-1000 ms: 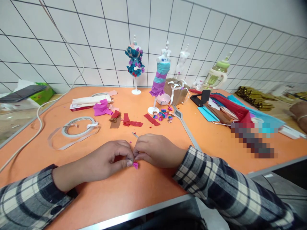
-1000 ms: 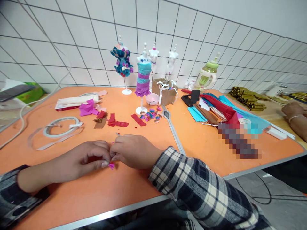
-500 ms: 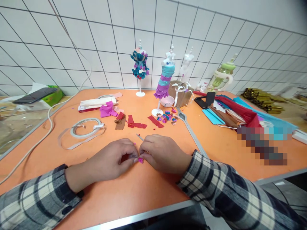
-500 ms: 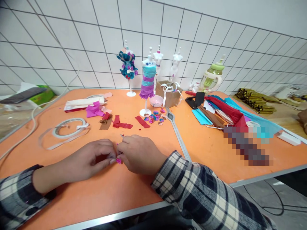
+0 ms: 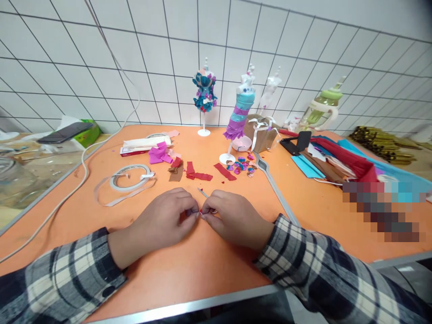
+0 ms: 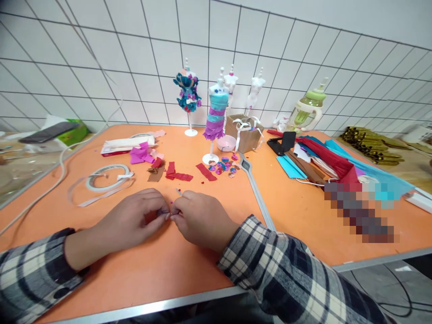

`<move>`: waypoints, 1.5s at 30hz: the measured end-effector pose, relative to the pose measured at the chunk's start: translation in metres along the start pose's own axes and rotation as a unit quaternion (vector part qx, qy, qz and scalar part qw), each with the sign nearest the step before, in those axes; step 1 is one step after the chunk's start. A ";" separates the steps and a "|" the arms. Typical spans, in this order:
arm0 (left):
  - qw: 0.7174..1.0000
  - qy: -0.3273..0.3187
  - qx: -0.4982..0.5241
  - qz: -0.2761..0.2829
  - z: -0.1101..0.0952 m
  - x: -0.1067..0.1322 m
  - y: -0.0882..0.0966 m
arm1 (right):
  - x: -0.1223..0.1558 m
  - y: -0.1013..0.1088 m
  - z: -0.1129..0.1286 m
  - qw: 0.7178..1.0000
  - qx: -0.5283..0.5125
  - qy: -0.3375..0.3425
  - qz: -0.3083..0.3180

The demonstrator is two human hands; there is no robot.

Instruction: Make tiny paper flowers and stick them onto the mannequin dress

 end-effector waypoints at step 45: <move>0.953 0.166 0.191 -0.167 0.001 -0.005 -0.005 | -0.008 -0.010 0.002 0.714 -0.577 -0.395 0.036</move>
Point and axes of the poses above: each hand's wrist, its own x-axis away from the middle knuckle, its own y-axis out of the back of the hand, z = x × y, the point moved 1 cm from there along -x, towards the middle knuckle, and after that the axes turned 12 degrees about -z, right-handed, at the moved point
